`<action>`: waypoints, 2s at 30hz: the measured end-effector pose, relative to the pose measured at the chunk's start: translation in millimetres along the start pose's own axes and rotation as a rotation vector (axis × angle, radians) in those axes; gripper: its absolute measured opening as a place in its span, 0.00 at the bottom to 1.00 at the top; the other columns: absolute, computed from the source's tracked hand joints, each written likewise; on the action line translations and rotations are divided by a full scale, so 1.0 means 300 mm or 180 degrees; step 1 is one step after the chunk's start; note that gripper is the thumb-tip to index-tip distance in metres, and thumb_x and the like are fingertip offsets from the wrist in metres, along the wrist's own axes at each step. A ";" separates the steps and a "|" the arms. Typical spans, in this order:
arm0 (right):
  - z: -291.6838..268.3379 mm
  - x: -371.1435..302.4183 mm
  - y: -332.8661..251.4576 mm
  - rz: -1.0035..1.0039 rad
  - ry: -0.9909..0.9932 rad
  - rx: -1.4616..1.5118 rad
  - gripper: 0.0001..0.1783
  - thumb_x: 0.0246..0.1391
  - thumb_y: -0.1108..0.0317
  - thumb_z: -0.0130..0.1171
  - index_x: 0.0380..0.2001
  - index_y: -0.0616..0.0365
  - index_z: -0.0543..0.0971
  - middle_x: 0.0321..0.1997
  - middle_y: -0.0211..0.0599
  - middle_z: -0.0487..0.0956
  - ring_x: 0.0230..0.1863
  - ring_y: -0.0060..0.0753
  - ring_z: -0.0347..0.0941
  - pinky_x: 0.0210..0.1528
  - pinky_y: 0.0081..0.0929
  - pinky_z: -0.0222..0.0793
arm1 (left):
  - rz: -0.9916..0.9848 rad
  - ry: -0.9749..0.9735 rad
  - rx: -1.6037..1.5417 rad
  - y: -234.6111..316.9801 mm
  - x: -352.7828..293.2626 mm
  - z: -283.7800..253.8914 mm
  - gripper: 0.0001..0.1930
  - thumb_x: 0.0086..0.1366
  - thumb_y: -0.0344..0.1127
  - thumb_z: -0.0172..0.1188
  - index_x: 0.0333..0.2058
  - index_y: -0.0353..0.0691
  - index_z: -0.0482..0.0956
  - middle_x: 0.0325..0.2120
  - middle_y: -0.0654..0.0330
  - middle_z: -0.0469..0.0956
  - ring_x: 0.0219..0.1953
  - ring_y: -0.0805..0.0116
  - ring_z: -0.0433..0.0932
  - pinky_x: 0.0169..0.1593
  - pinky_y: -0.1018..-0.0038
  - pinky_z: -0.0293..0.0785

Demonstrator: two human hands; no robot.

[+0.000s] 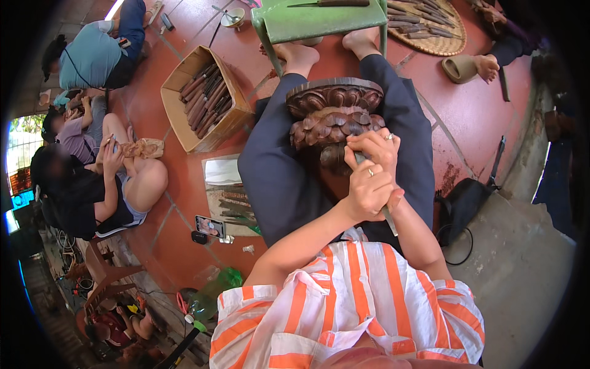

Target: The person carves a dark wooden object resting on their lap using a small carving knife. They hold the object steady with one hand while carefully shaping its surface with the other. The person occasionally pauses to inspect the work or adjust their grip.

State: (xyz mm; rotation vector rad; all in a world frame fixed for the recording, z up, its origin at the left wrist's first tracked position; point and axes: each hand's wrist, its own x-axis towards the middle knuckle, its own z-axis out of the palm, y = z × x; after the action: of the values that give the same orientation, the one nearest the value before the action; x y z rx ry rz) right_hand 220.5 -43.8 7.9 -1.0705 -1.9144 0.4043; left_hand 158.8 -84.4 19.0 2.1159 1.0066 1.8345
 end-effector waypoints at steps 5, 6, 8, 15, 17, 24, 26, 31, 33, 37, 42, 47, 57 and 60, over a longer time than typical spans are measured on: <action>-0.002 -0.006 -0.006 0.0068 0.0129 0.0140 0.07 0.35 0.71 0.68 0.19 0.49 0.78 0.25 0.21 0.78 0.28 0.26 0.68 0.38 0.30 0.54 | 0.0011 -0.0069 0.0061 -0.021 0.044 -0.005 0.18 0.55 0.29 0.57 0.11 0.39 0.62 0.12 0.60 0.60 0.14 0.64 0.61 0.23 0.69 0.57; -0.001 -0.019 -0.013 0.0076 0.0123 0.0107 0.08 0.35 0.71 0.68 0.19 0.49 0.77 0.25 0.22 0.78 0.28 0.26 0.68 0.38 0.30 0.54 | -0.0007 -0.0087 0.0001 0.010 0.023 -0.007 0.17 0.55 0.29 0.57 0.11 0.38 0.62 0.12 0.59 0.60 0.14 0.64 0.61 0.23 0.69 0.57; 0.003 -0.003 -0.001 -0.0023 0.0149 0.0104 0.08 0.35 0.71 0.68 0.20 0.50 0.77 0.25 0.23 0.78 0.27 0.26 0.68 0.37 0.30 0.54 | 0.0102 -0.0066 -0.0029 -0.001 0.006 -0.002 0.17 0.55 0.30 0.58 0.11 0.39 0.62 0.12 0.59 0.60 0.14 0.63 0.60 0.23 0.69 0.56; 0.000 -0.026 0.003 0.0139 0.0200 0.0081 0.07 0.36 0.72 0.67 0.21 0.53 0.77 0.24 0.27 0.76 0.28 0.30 0.70 0.36 0.30 0.56 | 0.0113 -0.0260 -0.0092 0.004 0.013 -0.006 0.17 0.55 0.30 0.58 0.12 0.39 0.63 0.12 0.60 0.61 0.14 0.63 0.62 0.23 0.69 0.57; -0.005 -0.016 0.008 0.0076 0.0282 0.0329 0.07 0.37 0.71 0.67 0.20 0.55 0.77 0.22 0.31 0.74 0.28 0.31 0.70 0.36 0.32 0.57 | 0.0115 -0.0348 -0.0071 -0.005 0.023 -0.006 0.16 0.51 0.31 0.61 0.11 0.40 0.64 0.12 0.60 0.62 0.15 0.63 0.63 0.22 0.69 0.58; -0.007 -0.069 0.029 0.0308 0.0231 0.0883 0.10 0.36 0.78 0.67 0.25 0.62 0.76 0.30 0.41 0.77 0.30 0.40 0.73 0.29 0.30 0.66 | 0.0001 -0.0705 -0.0104 0.010 -0.001 0.016 0.16 0.50 0.32 0.62 0.11 0.40 0.65 0.13 0.61 0.66 0.16 0.64 0.66 0.22 0.69 0.60; -0.047 -0.084 -0.012 0.0759 -0.0023 0.0956 0.13 0.35 0.80 0.68 0.28 0.63 0.77 0.34 0.44 0.77 0.33 0.40 0.75 0.35 0.30 0.69 | -0.0060 -0.0975 -0.0135 0.025 -0.011 0.005 0.16 0.51 0.33 0.62 0.12 0.40 0.66 0.14 0.61 0.66 0.17 0.63 0.67 0.23 0.70 0.62; -0.055 -0.097 0.018 0.0726 0.0343 0.1204 0.16 0.35 0.77 0.69 0.32 0.63 0.79 0.35 0.41 0.78 0.34 0.42 0.76 0.36 0.30 0.71 | -0.0231 -0.1132 0.0108 0.060 0.024 -0.061 0.11 0.56 0.36 0.61 0.20 0.38 0.72 0.25 0.56 0.70 0.28 0.59 0.70 0.32 0.68 0.68; -0.048 -0.095 0.034 0.0803 0.0419 0.1015 0.16 0.35 0.76 0.70 0.32 0.63 0.80 0.35 0.41 0.79 0.34 0.40 0.77 0.36 0.29 0.72 | -0.0668 -0.0934 0.0708 0.092 0.020 -0.094 0.08 0.58 0.36 0.60 0.29 0.37 0.75 0.32 0.52 0.68 0.35 0.55 0.69 0.37 0.65 0.67; -0.040 -0.083 0.005 0.0905 0.0531 0.0800 0.16 0.36 0.72 0.73 0.34 0.62 0.82 0.36 0.39 0.78 0.35 0.39 0.77 0.37 0.29 0.73 | -0.1950 -0.0874 0.0642 0.143 0.009 -0.144 0.05 0.62 0.31 0.56 0.32 0.34 0.75 0.28 0.52 0.67 0.29 0.56 0.68 0.34 0.66 0.68; -0.011 -0.093 -0.038 0.1053 0.0343 0.1116 0.18 0.37 0.70 0.73 0.35 0.61 0.83 0.36 0.39 0.78 0.35 0.38 0.76 0.35 0.29 0.73 | -0.1933 -0.0990 0.0427 0.127 0.007 -0.144 0.14 0.69 0.32 0.47 0.24 0.31 0.66 0.22 0.49 0.64 0.23 0.54 0.65 0.28 0.64 0.62; -0.037 -0.078 -0.039 0.1186 0.0346 0.0973 0.17 0.37 0.67 0.73 0.34 0.60 0.83 0.35 0.37 0.80 0.34 0.38 0.77 0.35 0.29 0.74 | -0.1786 -0.0901 0.0442 0.118 0.006 -0.121 0.14 0.70 0.33 0.46 0.24 0.32 0.65 0.22 0.50 0.64 0.23 0.54 0.64 0.28 0.64 0.62; -0.013 -0.078 -0.034 0.0956 0.0405 0.0705 0.17 0.36 0.65 0.74 0.32 0.61 0.83 0.33 0.35 0.81 0.31 0.37 0.77 0.33 0.27 0.73 | -0.1832 -0.0846 0.0622 0.124 -0.004 -0.113 0.12 0.69 0.31 0.46 0.26 0.31 0.67 0.24 0.47 0.64 0.24 0.51 0.66 0.29 0.62 0.64; -0.017 -0.081 -0.036 0.0905 0.0425 0.0863 0.18 0.36 0.65 0.74 0.32 0.61 0.83 0.32 0.36 0.80 0.31 0.37 0.77 0.33 0.28 0.73 | -0.1719 -0.0899 0.0778 0.137 -0.001 -0.105 0.12 0.68 0.30 0.46 0.25 0.31 0.65 0.23 0.48 0.63 0.23 0.53 0.64 0.28 0.63 0.62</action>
State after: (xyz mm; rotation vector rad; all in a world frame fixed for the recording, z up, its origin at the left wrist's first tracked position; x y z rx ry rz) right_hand 225.0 -70.4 4.5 -1.1574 -1.5423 0.7120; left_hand 145.1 -125.1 47.8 1.8878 1.5887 1.1745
